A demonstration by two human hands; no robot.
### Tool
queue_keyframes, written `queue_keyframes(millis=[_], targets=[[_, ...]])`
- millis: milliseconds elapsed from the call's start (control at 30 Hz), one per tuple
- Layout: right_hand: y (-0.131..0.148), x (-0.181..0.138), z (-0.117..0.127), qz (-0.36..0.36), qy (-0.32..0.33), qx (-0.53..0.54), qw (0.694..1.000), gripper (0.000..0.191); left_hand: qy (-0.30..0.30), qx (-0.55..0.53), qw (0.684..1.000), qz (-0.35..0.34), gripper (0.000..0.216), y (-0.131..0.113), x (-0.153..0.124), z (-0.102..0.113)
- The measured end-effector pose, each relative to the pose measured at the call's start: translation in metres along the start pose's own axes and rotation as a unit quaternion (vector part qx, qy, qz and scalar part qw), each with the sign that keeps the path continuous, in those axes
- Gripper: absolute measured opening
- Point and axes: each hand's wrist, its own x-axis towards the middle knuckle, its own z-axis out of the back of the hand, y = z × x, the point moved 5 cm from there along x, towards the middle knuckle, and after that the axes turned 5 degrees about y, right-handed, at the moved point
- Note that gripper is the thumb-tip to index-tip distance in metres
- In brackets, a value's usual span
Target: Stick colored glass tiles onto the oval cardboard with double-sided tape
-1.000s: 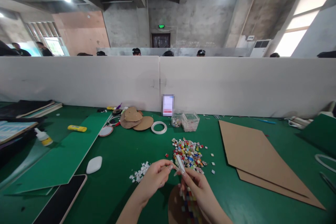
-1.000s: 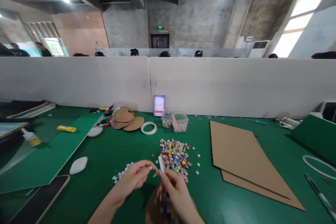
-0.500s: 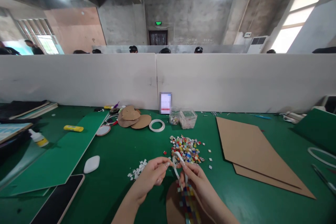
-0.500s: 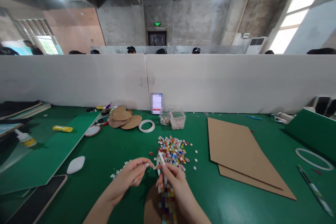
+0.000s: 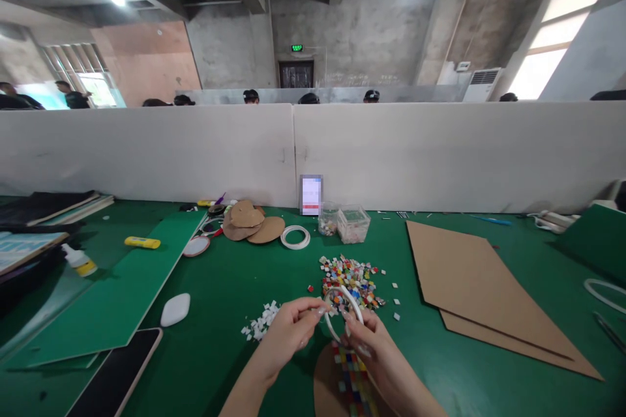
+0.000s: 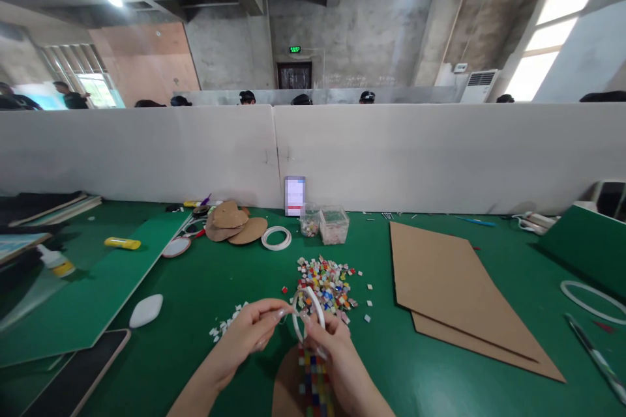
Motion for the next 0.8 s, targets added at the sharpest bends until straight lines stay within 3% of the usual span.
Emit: queue_keyframes(millis=[167,333,633,800], targets=[[-0.006,-0.002,-0.009,-0.032,0.031,-0.017,0.999,0.033,0.032,0.009,0.999,-0.017,0.037,0.001,0.001,-0.011],[-0.004,0.002,-0.01,0.001,0.054,-0.047,0.997,0.032,0.015,0.034,0.999,-0.023,0.036,0.003,0.002,-0.012],[0.003,0.001,-0.008,0.031,0.038,-0.135,0.99,0.03,0.026,0.056,0.997,-0.037,0.032,0.006,0.004,-0.022],[0.003,0.001,-0.007,0.003,0.044,-0.114,0.993,0.031,0.003,0.108,0.993,-0.049,0.033,0.003,0.003,-0.022]])
